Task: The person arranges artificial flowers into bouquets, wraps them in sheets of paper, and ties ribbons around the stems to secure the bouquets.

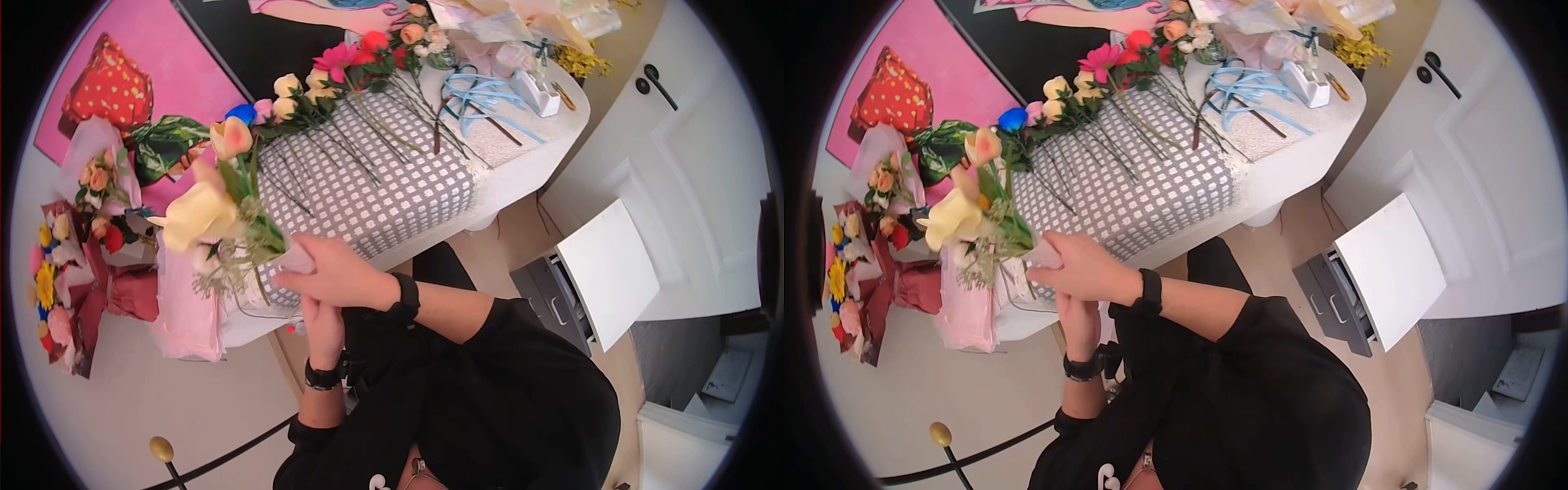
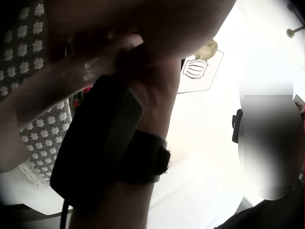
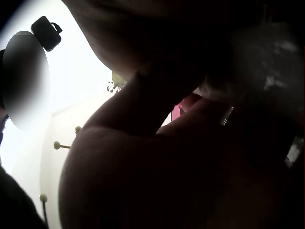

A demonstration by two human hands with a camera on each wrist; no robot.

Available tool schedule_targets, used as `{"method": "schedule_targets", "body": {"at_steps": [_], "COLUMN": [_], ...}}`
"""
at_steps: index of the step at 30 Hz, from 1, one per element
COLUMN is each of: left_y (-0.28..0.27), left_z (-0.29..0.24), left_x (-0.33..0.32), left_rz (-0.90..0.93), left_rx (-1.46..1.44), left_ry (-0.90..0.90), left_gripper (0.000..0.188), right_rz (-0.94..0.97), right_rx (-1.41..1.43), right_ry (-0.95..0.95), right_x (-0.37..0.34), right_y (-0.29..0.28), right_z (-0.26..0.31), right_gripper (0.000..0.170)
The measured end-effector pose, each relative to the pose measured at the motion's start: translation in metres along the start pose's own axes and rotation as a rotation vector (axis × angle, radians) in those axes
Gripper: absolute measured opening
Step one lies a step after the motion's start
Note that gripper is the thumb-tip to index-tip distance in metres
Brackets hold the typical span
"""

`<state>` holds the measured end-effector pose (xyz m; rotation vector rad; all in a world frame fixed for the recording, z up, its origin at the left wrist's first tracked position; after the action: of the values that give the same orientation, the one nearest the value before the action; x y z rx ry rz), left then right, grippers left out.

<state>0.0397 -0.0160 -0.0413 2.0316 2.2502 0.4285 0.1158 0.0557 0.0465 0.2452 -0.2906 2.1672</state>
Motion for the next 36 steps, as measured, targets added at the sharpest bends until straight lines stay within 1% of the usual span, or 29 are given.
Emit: {"method": "schedule_targets", "body": {"at_steps": [2,3,4,5,6,8,9,10,11,12,13,14,15,16,18,20,21,22,24,25,26,27,28,29,30,32,34,35,36], "left_y": [-0.004,-0.012,-0.009,-0.001,0.003,0.018,0.022,0.018,0.013,0.022,0.023,0.020,0.015,0.005,-0.005,0.003,0.007,0.003,0.005,0.002,0.007,0.008,0.001,0.009,0.016,0.026,0.035,0.037,0.036], "left_z": [-0.012,-0.010,-0.010,-0.008,-0.011,-0.010,-0.012,-0.010,-0.010,-0.010,-0.010,-0.012,-0.006,0.001,0.001,-0.010,-0.017,-0.020,-0.019,-0.019,-0.015,-0.014,-0.012,-0.007,-0.003,-0.001,-0.001,-0.002,-0.004], "left_x": [-0.002,-0.001,0.005,0.003,0.002,0.001,0.001,0.003,0.004,0.004,0.006,0.005,0.007,0.010,0.012,0.015,0.018,0.018,0.016,0.017,0.016,0.014,0.013,0.013,0.013,0.013,0.012,0.012,0.013], "left_rz": [-0.206,-0.198,0.052,0.302,0.309,0.400,0.409,0.295,0.178,0.181,0.071,-0.041,-0.040,-0.070,-0.099,-0.054,-0.038,-0.042,0.112,0.107,0.195,0.275,0.246,0.348,0.451,0.638,0.706,0.692,0.675], "left_rx": [-0.193,-0.192,-0.270,-0.345,-0.346,-0.407,-0.405,-0.170,0.063,0.063,0.157,0.251,0.249,0.229,0.205,0.024,-0.058,-0.064,-0.209,-0.212,-0.336,-0.452,-0.439,-0.525,-0.606,-0.693,-0.718,-0.703,-0.692], "left_ry": [0.061,0.058,0.064,0.069,0.067,-0.061,-0.063,-0.070,-0.076,-0.078,-0.068,-0.057,-0.057,-0.034,-0.011,-0.066,-0.091,-0.086,-0.137,-0.128,-0.160,-0.186,-0.164,-0.194,-0.220,-0.221,-0.246,-0.263,-0.252], "left_gripper": [0.039,0.039,0.040,0.041,0.041,0.037,0.037,0.032,0.027,0.027,0.025,0.024,0.024,0.020,0.017,0.012,0.013,0.013,0.014,0.014,0.014,0.014,0.014,0.017,0.021,0.026,0.028,0.027,0.027], "right_rz": [0.182,0.177,0.170,0.259,0.347,0.375,0.408,0.401,0.277,0.155,0.153,0.126,0.099,0.098,0.301,0.256,0.210,0.164,-0.045,-0.166,-0.283,-0.305,-0.320,-0.311,-0.300,-0.189,0.033,0.145,0.237], "right_rx": [0.036,0.148,0.145,0.205,0.266,0.219,0.177,0.177,0.099,0.020,0.020,-0.127,-0.276,-0.279,-0.217,-0.260,-0.318,-0.375,-0.415,-0.483,-0.543,-0.573,-0.599,-0.604,-0.608,-0.405,-0.421,-0.313,-0.337], "right_ry": [-0.003,-0.064,-0.065,-0.005,0.054,0.083,0.114,0.111,0.104,0.098,0.100,0.077,0.052,0.052,-0.059,-0.164,-0.101,-0.040,0.115,0.053,-0.017,0.042,0.097,0.139,0.178,0.155,0.200,0.189,0.178], "right_x": [-0.001,0.000,-0.001,-0.002,-0.003,-0.002,-0.003,-0.001,0.002,0.002,0.001,0.000,0.000,-0.002,-0.011,-0.020,-0.021,-0.022,-0.029,-0.034,-0.041,-0.049,-0.054,-0.057,-0.059,-0.058,-0.057,-0.057,-0.055], "right_y": [0.009,0.009,0.005,0.008,0.011,0.007,0.007,0.006,-0.001,-0.010,-0.010,-0.013,-0.016,-0.021,-0.021,-0.052,-0.078,-0.107,-0.175,-0.205,-0.230,-0.247,-0.261,-0.265,-0.262,-0.235,-0.188,-0.164,-0.140], "right_z": [0.002,-0.002,-0.003,-0.009,-0.012,-0.013,-0.014,-0.016,-0.019,-0.019,-0.019,-0.015,-0.009,-0.004,0.009,0.005,0.002,0.000,-0.006,-0.003,-0.001,-0.002,-0.002,0.001,0.005,0.005,0.013,0.010,0.015], "right_gripper": [0.037,0.046,0.046,0.047,0.047,0.047,0.046,0.046,0.047,0.048,0.048,0.050,0.052,0.052,0.052,0.043,0.040,0.036,0.023,0.022,0.021,0.022,0.023,0.022,0.022,0.022,0.022,0.024,0.027]}}
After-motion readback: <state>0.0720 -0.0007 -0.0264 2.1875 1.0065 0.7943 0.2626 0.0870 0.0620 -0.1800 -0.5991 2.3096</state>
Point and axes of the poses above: each hand's wrist, its own x-axis towards the middle knuckle, its own y-axis out of the palm, z = x × y, the point moved 8 cm from there along x, towards the middle knuckle, and after that the axes turned 8 degrees about z, right-handed, at the moved point
